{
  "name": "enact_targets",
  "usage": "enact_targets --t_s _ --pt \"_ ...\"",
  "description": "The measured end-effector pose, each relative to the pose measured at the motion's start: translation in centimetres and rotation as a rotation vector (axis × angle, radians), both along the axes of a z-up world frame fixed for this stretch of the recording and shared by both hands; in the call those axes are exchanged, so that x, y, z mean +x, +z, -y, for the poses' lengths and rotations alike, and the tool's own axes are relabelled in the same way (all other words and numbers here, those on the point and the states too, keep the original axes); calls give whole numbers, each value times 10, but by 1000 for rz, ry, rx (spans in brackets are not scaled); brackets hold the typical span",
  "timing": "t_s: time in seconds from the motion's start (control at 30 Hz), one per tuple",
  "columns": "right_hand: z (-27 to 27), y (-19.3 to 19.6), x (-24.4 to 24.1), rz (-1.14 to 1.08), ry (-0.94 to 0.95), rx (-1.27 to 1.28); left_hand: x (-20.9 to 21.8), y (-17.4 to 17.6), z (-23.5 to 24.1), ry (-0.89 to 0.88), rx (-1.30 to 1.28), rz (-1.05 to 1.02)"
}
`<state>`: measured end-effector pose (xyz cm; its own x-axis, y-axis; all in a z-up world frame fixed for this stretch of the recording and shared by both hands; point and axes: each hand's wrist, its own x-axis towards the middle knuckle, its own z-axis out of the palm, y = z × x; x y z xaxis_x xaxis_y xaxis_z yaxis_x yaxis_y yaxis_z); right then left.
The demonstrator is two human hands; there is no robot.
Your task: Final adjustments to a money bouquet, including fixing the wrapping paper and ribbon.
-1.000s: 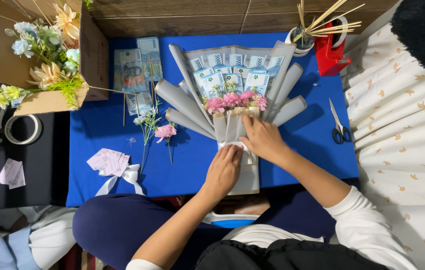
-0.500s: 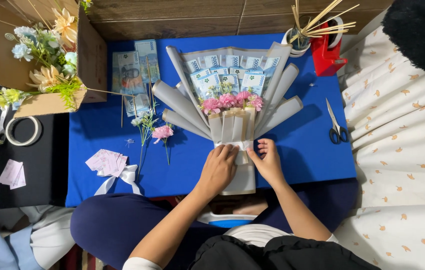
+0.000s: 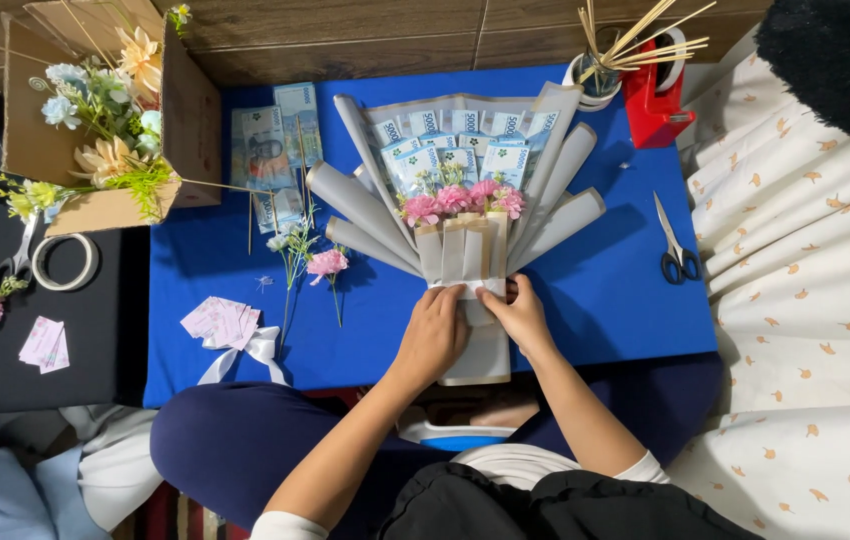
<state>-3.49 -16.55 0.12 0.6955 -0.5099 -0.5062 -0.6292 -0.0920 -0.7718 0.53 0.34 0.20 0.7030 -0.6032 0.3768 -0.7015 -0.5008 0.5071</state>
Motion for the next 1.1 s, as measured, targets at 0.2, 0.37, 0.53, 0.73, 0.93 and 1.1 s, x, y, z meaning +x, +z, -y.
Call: enact_targets --t_s 0.2,0.37,0.53,0.73,0.93,1.1 --pt "0 -1 0 -2 -8 30 3 0 -4 335 -276 -325" --pt "1 5 0 4 13 34 13 5 -9 473 -338 -777" --pt "2 7 1 11 28 45 18 -12 -8 521 -387 -1067" --pt "4 5 1 12 31 58 22 -4 -4 543 -300 -1149" --pt "0 34 2 41 7 124 24 10 -2 512 -179 -1093" --pt "-4 39 3 91 -37 196 25 12 1 530 -154 -1054"
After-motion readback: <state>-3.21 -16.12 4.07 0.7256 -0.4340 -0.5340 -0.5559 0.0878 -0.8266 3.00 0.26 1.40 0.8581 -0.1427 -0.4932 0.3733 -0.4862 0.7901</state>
